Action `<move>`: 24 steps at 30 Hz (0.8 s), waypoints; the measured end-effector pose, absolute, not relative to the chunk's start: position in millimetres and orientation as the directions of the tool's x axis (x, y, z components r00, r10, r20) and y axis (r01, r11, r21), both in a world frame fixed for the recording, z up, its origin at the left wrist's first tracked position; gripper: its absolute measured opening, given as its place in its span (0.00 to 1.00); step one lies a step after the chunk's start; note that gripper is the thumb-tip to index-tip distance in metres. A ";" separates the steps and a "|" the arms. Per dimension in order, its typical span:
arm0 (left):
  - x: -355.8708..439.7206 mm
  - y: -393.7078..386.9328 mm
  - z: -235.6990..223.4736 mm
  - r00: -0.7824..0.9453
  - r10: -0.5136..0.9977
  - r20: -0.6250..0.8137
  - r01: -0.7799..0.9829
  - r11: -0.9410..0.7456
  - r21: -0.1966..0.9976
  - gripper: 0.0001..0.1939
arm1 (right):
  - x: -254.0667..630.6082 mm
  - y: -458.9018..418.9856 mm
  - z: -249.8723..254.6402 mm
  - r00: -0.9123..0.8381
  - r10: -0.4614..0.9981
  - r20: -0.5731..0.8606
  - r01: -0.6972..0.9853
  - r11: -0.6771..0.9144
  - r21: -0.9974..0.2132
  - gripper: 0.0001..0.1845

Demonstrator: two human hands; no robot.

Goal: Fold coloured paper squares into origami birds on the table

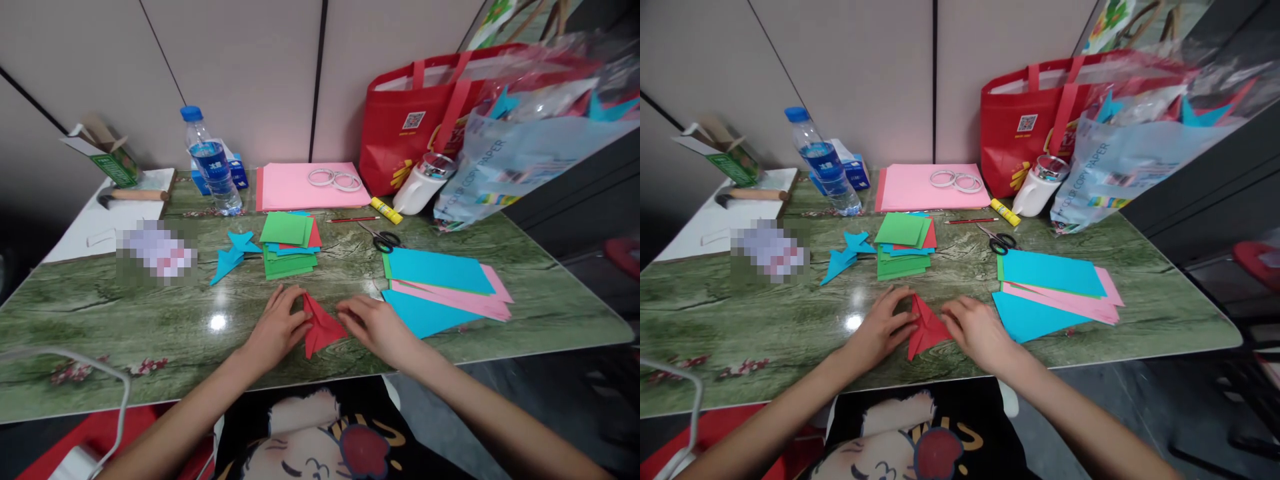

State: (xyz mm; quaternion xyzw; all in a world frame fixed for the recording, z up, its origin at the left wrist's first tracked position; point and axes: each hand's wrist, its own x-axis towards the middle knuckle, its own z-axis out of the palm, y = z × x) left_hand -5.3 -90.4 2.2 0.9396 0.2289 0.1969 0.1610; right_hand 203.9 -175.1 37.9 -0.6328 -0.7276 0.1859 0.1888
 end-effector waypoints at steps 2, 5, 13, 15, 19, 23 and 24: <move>-4.8 -90.3 1.2 0.793 0.526 0.308 0.389 -0.826 0.408 0.08 | 195.3 -156.4 32.4 -0.060 0.998 0.004 0.769 0.048 -0.637 0.10; -4.9 -87.9 0.2 0.763 0.575 0.297 0.398 -0.779 0.485 0.15 | 182.6 -132.2 26.3 -0.039 0.993 -0.110 0.690 -0.053 -0.722 0.12; 7.1 -72.2 6.9 0.676 0.707 0.205 0.420 -0.599 0.682 0.22 | 172.6 -109.6 36.2 -0.061 0.979 -0.194 0.726 -0.090 -0.682 0.09; 12.2 -68.3 8.4 0.680 0.711 0.180 0.435 -0.589 0.681 0.22 | 170.5 -107.3 40.1 -0.011 0.981 -0.195 0.802 -0.108 -0.587 0.13; 17.6 -57.9 11.4 0.614 0.783 0.102 0.529 -0.504 0.683 0.25 | 172.1 -97.5 40.2 -0.011 0.965 -0.261 0.837 -0.134 -0.530 0.08; 21.6 -44.0 22.8 0.573 0.817 -0.074 0.488 -0.267 0.831 0.14 | 179.5 -85.4 31.7 -0.079 0.978 -0.191 0.542 -0.119 -0.832 0.04; 23.4 -41.3 26.1 0.592 0.797 -0.118 0.463 -0.216 0.860 0.10 | 181.0 -83.1 29.7 -0.074 0.984 -0.161 0.418 -0.116 -0.901 0.05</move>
